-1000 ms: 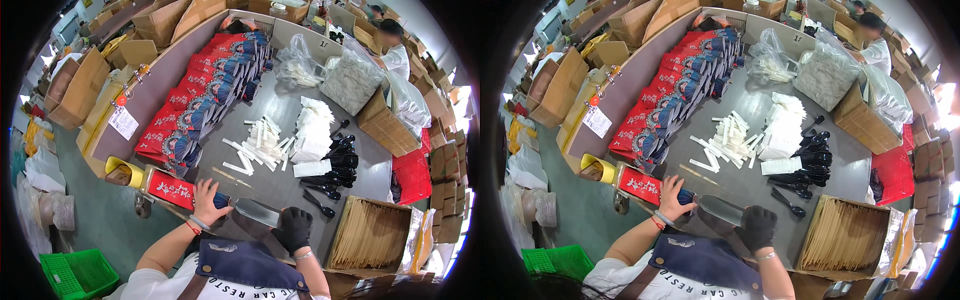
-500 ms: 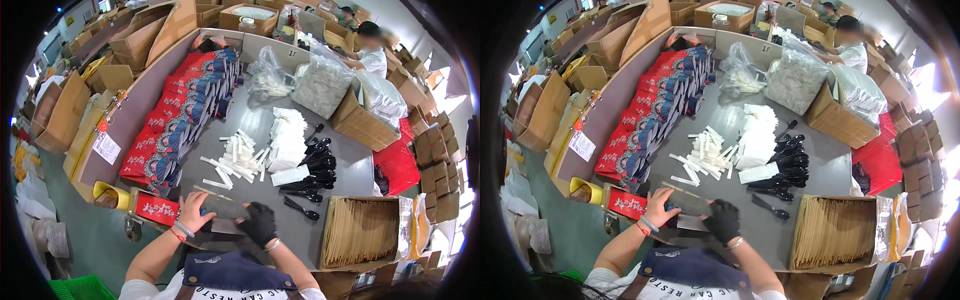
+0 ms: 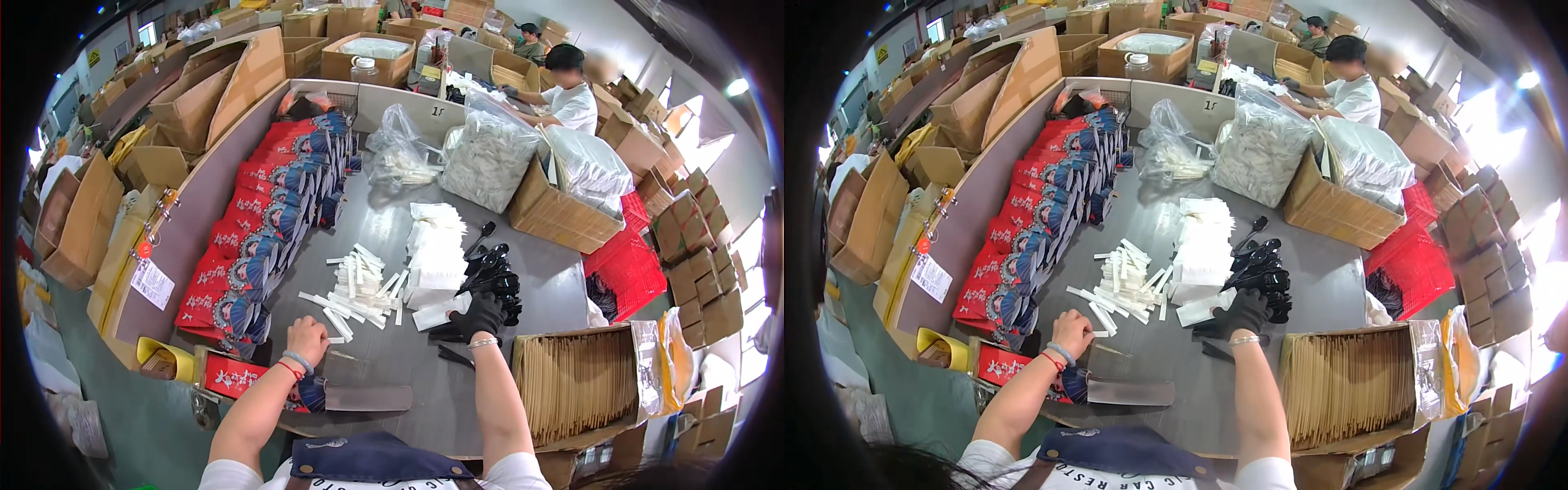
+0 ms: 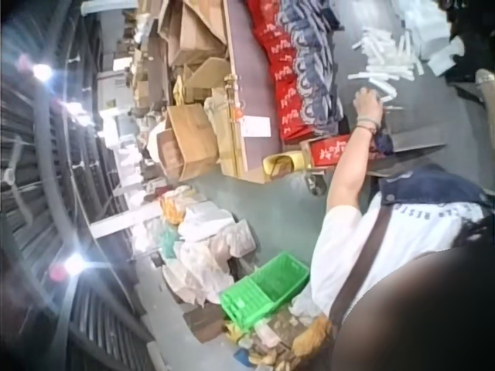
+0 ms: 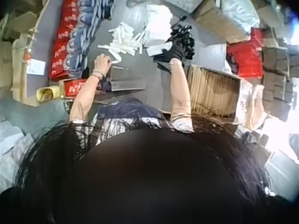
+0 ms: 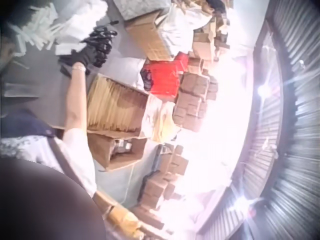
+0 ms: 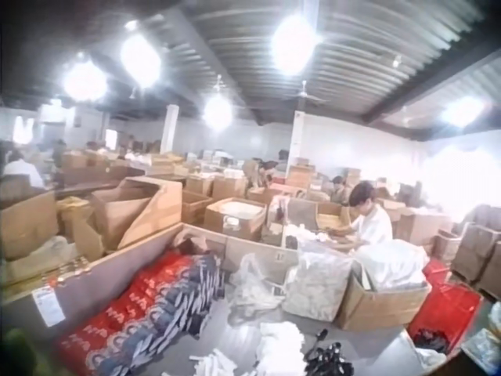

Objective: Packaging various plastic components and items into long tubes at an industrial workstation.

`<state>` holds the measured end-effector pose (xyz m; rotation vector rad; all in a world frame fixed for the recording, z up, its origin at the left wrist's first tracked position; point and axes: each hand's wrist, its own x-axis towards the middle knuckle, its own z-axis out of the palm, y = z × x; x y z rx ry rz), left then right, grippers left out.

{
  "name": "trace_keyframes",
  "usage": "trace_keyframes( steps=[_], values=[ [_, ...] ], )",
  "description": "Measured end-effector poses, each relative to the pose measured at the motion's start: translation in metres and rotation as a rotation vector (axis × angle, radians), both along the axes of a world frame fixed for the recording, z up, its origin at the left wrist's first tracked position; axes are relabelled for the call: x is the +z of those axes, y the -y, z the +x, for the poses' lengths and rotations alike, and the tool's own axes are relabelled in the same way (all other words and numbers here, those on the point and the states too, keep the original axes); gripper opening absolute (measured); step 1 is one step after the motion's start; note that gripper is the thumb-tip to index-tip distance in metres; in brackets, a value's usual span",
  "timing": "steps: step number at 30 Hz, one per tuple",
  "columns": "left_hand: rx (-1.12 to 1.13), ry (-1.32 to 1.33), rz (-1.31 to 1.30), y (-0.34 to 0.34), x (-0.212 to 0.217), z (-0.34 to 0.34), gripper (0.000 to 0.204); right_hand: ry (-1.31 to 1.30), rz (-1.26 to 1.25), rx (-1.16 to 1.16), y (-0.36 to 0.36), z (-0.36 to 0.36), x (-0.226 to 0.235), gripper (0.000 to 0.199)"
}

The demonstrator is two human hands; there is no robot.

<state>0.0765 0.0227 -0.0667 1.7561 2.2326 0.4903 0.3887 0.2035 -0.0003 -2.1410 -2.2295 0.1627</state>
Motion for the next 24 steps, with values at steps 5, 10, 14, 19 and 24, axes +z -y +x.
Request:
trace_keyframes(
  steps=[5, 10, 14, 19, 24],
  values=[
    [0.023, 0.017, -0.015, 0.000, 0.000, -0.002, 0.016, -0.003, -0.005, 0.005, 0.000, -0.009, -0.004, 0.047],
    [-0.039, 0.097, -0.053, -0.001, -0.005, -0.005, 0.015, -0.329, 0.138, 0.181, 0.012, 0.000, -0.024, 0.036],
    [-0.082, 0.128, -0.151, 0.006, 0.002, -0.005, 0.014, -0.654, 0.006, 0.233, 0.042, -0.007, -0.021, 0.029],
    [-0.065, 0.288, -0.190, 0.014, 0.022, -0.006, 0.014, -1.109, -0.341, 0.090, 0.098, -0.031, -0.032, 0.029],
    [-0.081, 0.253, -0.244, 0.029, 0.044, -0.012, 0.014, -0.919, 0.083, 0.139, 0.130, -0.005, -0.034, 0.045]
  ],
)
